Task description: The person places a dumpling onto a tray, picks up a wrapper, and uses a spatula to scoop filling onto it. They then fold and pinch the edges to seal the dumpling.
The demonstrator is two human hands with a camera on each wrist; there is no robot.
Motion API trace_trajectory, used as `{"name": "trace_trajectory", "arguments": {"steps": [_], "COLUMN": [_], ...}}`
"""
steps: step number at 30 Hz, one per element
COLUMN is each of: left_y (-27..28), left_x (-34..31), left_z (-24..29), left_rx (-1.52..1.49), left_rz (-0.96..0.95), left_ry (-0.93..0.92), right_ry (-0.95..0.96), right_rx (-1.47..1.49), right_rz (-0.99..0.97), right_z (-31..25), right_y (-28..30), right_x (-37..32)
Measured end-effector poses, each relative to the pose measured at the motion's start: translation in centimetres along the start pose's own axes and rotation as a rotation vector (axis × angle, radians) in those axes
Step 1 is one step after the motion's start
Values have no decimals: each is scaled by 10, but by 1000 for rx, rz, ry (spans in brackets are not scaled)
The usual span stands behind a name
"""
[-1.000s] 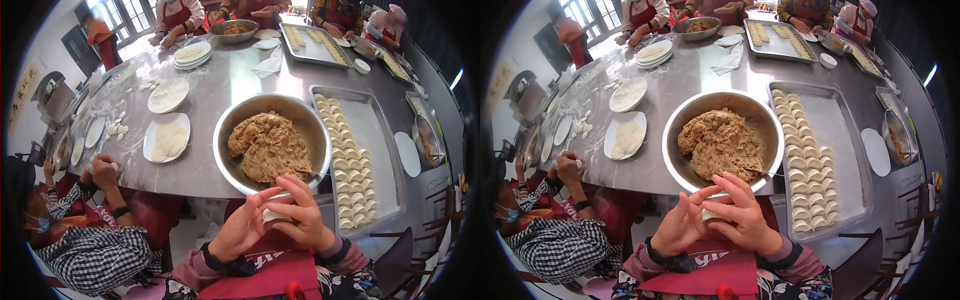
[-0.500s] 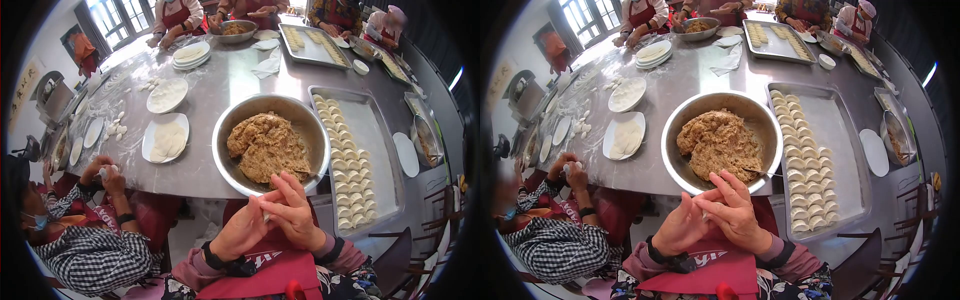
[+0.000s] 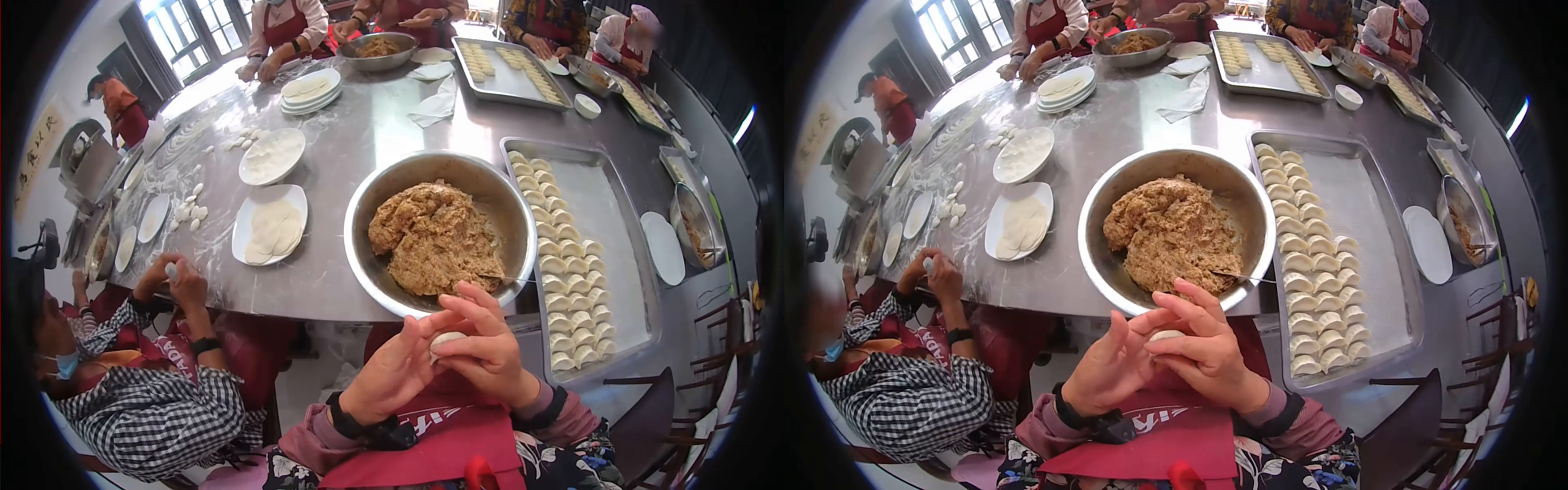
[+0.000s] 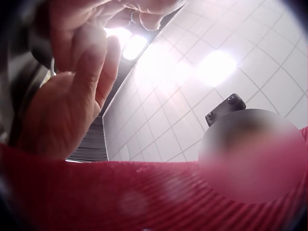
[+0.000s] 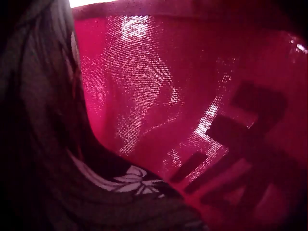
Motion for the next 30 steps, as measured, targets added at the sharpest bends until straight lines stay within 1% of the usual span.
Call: {"name": "trace_trajectory", "arguments": {"steps": [2,7,10,13,15,16,18,21,22,24,26,27,28,29,30], "left_y": [-2,2,-2,-3,-2,-1,0,2,2,1,1,-2,-3,-4,-6], "left_x": [1,3,3,5,3,3,2,2,1,1,1,2,3,4,5], "left_z": [-3,-6,-2,-3,-3,-3,-4,-4,-3,-2,-1,-1,2,4,5], "left_rx": [15,57,69,66,72,82,88,105,106,109,72,80,152,223,231], "left_rz": [-30,8,-3,-32,-38,-14,9,33,16,-3,4,-2,37,75,67], "left_ry": [25,15,13,21,21,20,18,13,8,10,-16,-8,-38,-67,-59], "right_ry": [-7,-2,-41,-85,-14,-13,48,49,54,-60,-58,-97,-132,-108,-109], "right_rx": [11,-48,-54,-5,-76,-76,-91,-105,-107,76,64,20,-25,-106,-112], "right_rz": [-5,-43,-64,-35,-97,-97,-136,-174,-168,-134,-91,-69,-44,-36,-23], "right_z": [5,4,2,2,0,3,3,4,3,8,5,7,8,9,8], "right_y": [-1,1,0,2,-1,0,0,-2,-1,1,7,8,10,7,9], "right_x": [0,1,4,4,6,8,8,8,9,5,2,0,-2,-4,-3]}}
Point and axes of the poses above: each hand's wrist, its own x-axis towards the middle knuckle, its own y-axis out of the back of the hand, z = x × y, the point moved 6 cm from there along x, towards the middle knuckle, and after that the axes turned 8 degrees about -x, right-handed, at the moved point
